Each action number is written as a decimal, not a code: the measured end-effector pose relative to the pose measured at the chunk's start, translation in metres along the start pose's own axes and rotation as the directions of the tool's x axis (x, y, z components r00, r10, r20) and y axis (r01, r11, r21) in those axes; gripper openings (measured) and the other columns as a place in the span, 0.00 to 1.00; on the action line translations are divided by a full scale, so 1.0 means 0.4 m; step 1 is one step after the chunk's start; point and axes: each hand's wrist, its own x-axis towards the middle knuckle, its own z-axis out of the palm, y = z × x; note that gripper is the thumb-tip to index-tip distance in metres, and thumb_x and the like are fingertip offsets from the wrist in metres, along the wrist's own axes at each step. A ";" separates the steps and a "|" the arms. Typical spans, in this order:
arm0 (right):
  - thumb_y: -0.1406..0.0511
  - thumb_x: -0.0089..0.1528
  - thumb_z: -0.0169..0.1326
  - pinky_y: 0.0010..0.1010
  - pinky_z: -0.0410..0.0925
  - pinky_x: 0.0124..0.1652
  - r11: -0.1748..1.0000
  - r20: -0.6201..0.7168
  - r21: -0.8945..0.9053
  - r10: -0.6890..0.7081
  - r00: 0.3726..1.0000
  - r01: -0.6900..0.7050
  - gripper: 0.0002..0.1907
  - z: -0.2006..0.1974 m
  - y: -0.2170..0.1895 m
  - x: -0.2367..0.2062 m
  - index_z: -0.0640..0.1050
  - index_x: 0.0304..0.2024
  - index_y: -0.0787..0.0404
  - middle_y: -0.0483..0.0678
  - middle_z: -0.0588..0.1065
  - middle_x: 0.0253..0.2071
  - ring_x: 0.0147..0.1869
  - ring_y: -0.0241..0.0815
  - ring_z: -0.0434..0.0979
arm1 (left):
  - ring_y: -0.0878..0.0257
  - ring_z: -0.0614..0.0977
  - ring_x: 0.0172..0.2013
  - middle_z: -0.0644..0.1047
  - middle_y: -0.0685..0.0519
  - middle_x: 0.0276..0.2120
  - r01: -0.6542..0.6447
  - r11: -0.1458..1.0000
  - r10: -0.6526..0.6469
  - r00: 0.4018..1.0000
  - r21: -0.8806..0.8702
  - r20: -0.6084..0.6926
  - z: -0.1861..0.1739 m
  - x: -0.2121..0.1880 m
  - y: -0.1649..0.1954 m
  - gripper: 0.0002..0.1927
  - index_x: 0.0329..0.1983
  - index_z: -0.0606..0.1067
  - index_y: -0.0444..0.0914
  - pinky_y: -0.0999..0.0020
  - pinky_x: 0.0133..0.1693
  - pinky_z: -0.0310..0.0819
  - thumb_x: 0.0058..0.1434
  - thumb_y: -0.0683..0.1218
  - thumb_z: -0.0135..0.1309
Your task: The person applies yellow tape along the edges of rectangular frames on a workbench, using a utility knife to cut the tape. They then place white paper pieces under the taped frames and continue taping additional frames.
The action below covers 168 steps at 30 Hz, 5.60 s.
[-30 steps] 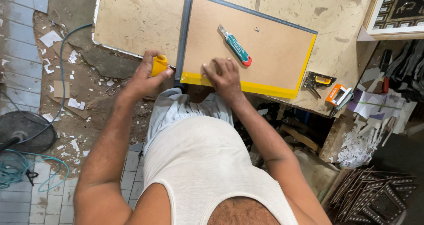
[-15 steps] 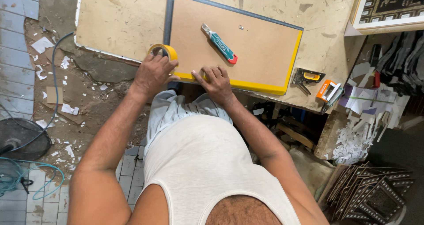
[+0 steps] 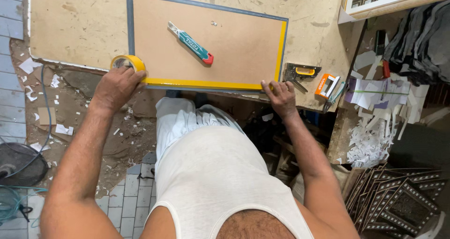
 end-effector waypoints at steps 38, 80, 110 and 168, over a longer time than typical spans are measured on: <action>0.63 0.65 0.59 0.37 0.66 0.50 0.971 -0.203 0.210 -0.069 0.977 0.112 0.17 0.034 -0.006 0.056 0.79 0.56 0.64 0.48 0.73 0.46 0.46 0.41 0.72 | 0.47 0.81 0.47 0.79 0.48 0.53 0.244 0.963 -0.260 0.953 -0.115 -0.158 0.013 0.057 0.115 0.36 0.60 0.63 0.43 0.54 0.49 0.79 0.54 0.45 0.73; 0.65 0.56 0.62 0.41 0.67 0.47 0.685 -0.274 0.594 -0.321 0.907 0.422 0.18 -0.085 -0.631 0.811 0.78 0.47 0.64 0.51 0.74 0.46 0.47 0.48 0.74 | 0.41 0.84 0.41 0.81 0.41 0.44 0.529 0.526 -0.816 0.534 -0.666 -0.220 -0.028 -0.213 0.057 0.25 0.59 0.67 0.41 0.50 0.38 0.79 0.63 0.49 0.63; 0.68 0.64 0.64 0.28 0.68 0.44 0.098 0.313 0.949 -0.216 0.925 -0.298 0.07 -0.012 -0.533 0.787 0.79 0.36 0.66 0.45 0.76 0.36 0.41 0.34 0.74 | 0.43 0.84 0.38 0.82 0.41 0.41 0.369 0.474 -0.791 0.578 -0.799 -0.202 -0.038 -0.090 0.104 0.27 0.63 0.67 0.38 0.55 0.35 0.80 0.62 0.48 0.61; 0.47 0.58 0.69 0.62 0.51 0.67 0.818 0.171 0.552 0.081 0.982 -0.164 0.57 0.019 -0.532 0.781 0.51 0.75 0.62 0.71 0.51 0.74 0.75 0.68 0.55 | 0.51 0.85 0.23 0.80 0.41 0.37 0.649 -0.154 -0.813 0.345 -0.745 0.469 0.052 -0.066 0.037 0.20 0.49 0.78 0.35 0.58 0.32 0.80 0.63 0.54 0.56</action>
